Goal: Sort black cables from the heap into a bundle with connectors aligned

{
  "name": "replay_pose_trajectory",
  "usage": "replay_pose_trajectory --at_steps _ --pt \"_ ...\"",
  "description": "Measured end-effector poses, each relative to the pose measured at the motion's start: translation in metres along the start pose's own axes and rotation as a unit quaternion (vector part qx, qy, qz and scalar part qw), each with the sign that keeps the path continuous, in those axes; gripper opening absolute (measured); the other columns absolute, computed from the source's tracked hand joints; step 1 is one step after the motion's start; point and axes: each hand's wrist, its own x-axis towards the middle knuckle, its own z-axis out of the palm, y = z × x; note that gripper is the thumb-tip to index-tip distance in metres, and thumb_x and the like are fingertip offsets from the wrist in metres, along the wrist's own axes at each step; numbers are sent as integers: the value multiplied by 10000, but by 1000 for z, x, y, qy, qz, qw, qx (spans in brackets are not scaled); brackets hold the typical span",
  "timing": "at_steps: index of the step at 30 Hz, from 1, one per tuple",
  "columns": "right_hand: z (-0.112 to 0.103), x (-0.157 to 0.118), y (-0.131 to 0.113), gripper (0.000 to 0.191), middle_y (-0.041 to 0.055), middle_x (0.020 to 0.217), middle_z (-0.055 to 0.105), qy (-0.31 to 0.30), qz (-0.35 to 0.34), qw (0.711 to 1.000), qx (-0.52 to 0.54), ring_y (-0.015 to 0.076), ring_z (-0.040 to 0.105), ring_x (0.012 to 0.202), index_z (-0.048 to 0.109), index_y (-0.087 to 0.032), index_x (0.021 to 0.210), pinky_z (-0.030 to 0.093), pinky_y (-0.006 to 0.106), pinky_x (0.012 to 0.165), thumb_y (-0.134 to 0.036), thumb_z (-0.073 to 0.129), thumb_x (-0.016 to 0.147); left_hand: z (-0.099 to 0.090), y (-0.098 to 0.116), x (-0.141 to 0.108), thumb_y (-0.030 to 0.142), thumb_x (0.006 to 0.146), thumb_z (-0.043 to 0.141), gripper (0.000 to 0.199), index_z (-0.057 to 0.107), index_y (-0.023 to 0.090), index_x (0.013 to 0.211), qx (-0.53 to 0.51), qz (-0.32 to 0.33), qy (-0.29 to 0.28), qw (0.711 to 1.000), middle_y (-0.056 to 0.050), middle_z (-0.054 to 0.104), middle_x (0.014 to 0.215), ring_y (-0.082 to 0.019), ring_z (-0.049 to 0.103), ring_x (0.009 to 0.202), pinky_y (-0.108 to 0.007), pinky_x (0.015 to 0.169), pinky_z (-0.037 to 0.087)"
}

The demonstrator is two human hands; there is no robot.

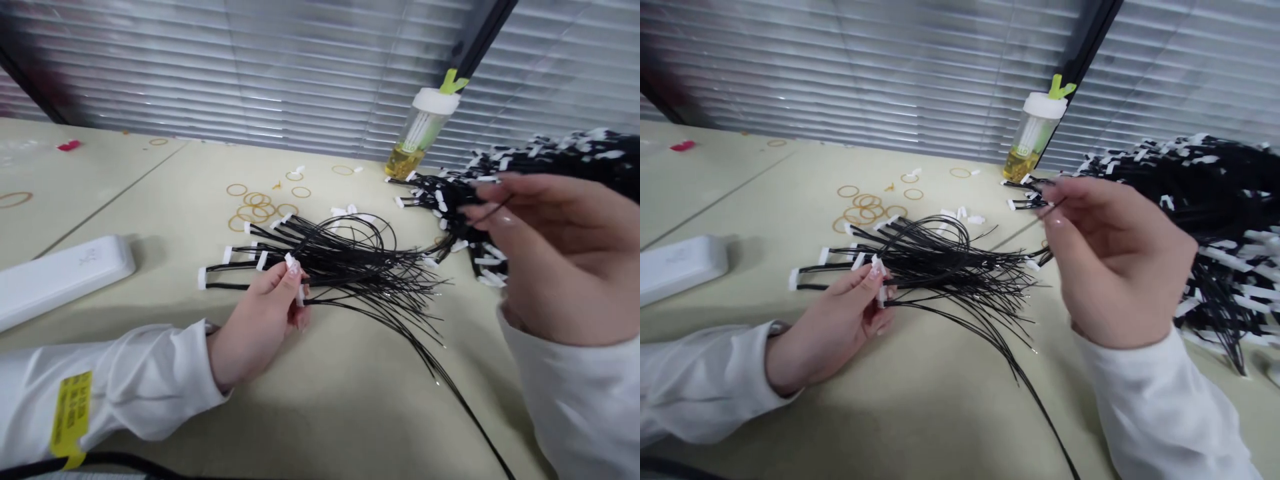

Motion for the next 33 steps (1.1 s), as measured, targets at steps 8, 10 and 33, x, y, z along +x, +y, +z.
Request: replay_pose_trajectory --at_steps 8,10,33 --pt "9 -32 -34 225 -21 662 600 -247 115 927 259 109 606 632 518 -237 959 519 232 564 -92 514 787 1 -2 -8 430 852 354 287 434 182 732 149 24 -60 987 61 405 603 -34 379 436 -164 405 322" --pt "12 -38 -34 150 -19 710 612 -308 97 927 190 82 604 658 545 -212 854 510 182 592 -88 522 773 1 -1 -10 440 854 340 298 435 184 735 173 25 -66 982 58 407 610 -38 379 445 -166 408 326" --pt "19 -35 -28 108 -18 595 592 -327 -26 944 23 69 521 538 593 -186 666 400 194 510 -171 554 766 -2 0 -16 467 839 354 296 456 202 754 147 -38 -84 985 38 396 652 -57 333 497 -163 413 293"
